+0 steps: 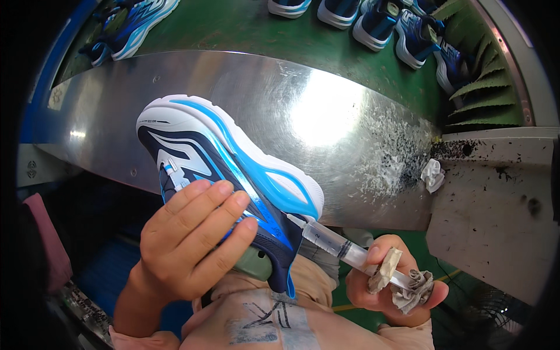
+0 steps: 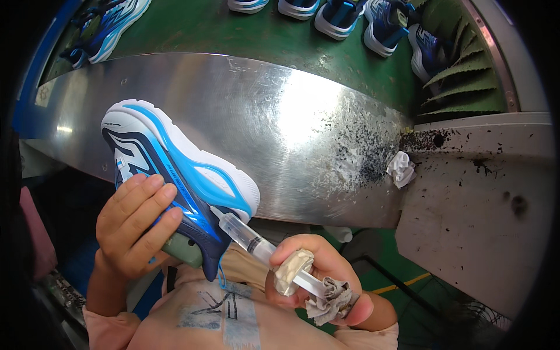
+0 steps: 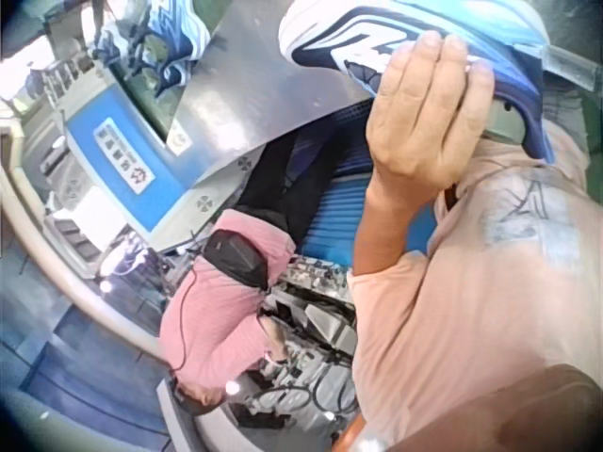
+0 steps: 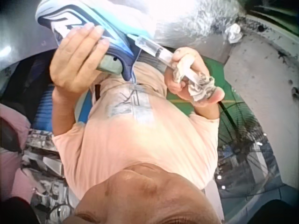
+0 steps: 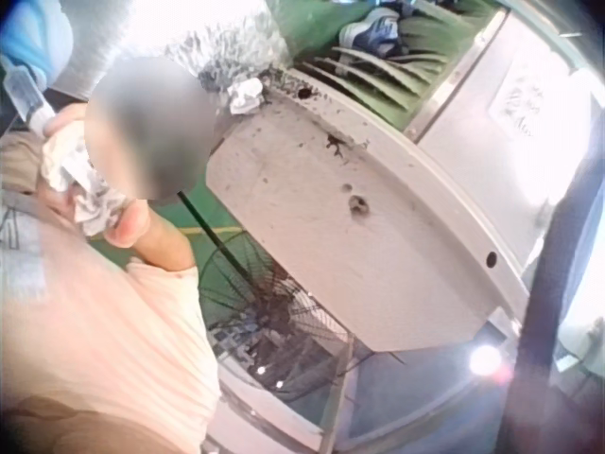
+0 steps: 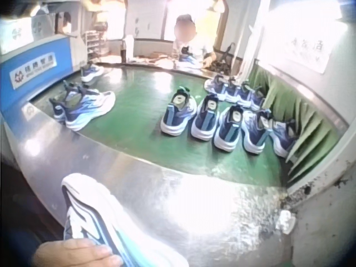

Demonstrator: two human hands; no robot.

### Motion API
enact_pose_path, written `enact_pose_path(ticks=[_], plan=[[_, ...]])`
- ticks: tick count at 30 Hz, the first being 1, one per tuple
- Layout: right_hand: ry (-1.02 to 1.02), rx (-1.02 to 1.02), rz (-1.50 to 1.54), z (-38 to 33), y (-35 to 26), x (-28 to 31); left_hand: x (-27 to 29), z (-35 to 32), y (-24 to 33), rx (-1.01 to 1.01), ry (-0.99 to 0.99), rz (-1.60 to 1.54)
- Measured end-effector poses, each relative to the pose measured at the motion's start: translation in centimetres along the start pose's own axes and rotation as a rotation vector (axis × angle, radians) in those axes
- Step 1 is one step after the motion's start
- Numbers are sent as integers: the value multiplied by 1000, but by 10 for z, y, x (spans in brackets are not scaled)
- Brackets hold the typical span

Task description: The person applies a liquid from a syringe to the seam between the upper and sole of shoes, takes finished shoes from a workstation, and places them onto a conveyor belt.

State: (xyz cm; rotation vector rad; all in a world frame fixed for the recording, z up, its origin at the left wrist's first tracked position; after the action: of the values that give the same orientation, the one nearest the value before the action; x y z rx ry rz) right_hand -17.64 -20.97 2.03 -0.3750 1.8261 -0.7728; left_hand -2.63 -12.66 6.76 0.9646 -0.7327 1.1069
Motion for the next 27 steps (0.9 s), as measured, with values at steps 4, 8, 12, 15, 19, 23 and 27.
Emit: enact_pose_path(ticks=[4, 8, 12, 15, 19, 23, 27], plan=[[-27, 9, 67, -6, 3, 18, -2, 8, 0, -32, -85, -11], [-72, 50, 162, -5, 7, 30, -5, 19, 1, -33, -164, 14], [-119, 128, 294, -3, 8, 36, -7, 28, 2, -54, -233, 47], [-120, 119, 350, -4, 12, 40, -7, 37, 3, -31, -204, 78], [-77, 16, 336, -12, 19, 47, -11, 44, 4, -37, -269, 71], [-14, 9, 360, -16, 26, 50, -17, 51, 3, -71, -312, 91], [-23, 111, 388, -14, 29, 48, -21, 71, 1, -123, -369, 61]])
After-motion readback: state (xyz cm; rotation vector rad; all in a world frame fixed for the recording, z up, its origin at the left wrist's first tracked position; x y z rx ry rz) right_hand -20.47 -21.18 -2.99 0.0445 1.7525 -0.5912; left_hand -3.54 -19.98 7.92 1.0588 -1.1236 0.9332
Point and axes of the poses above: each hand's wrist, its own z-axis towards the middle knuckle, its own x-axis out of the back of the hand, y = z × x, the point moved 9 cm from there along z, towards the middle knuckle, and after that the axes turned 3 degrees about -z, right-handed, at the moved point
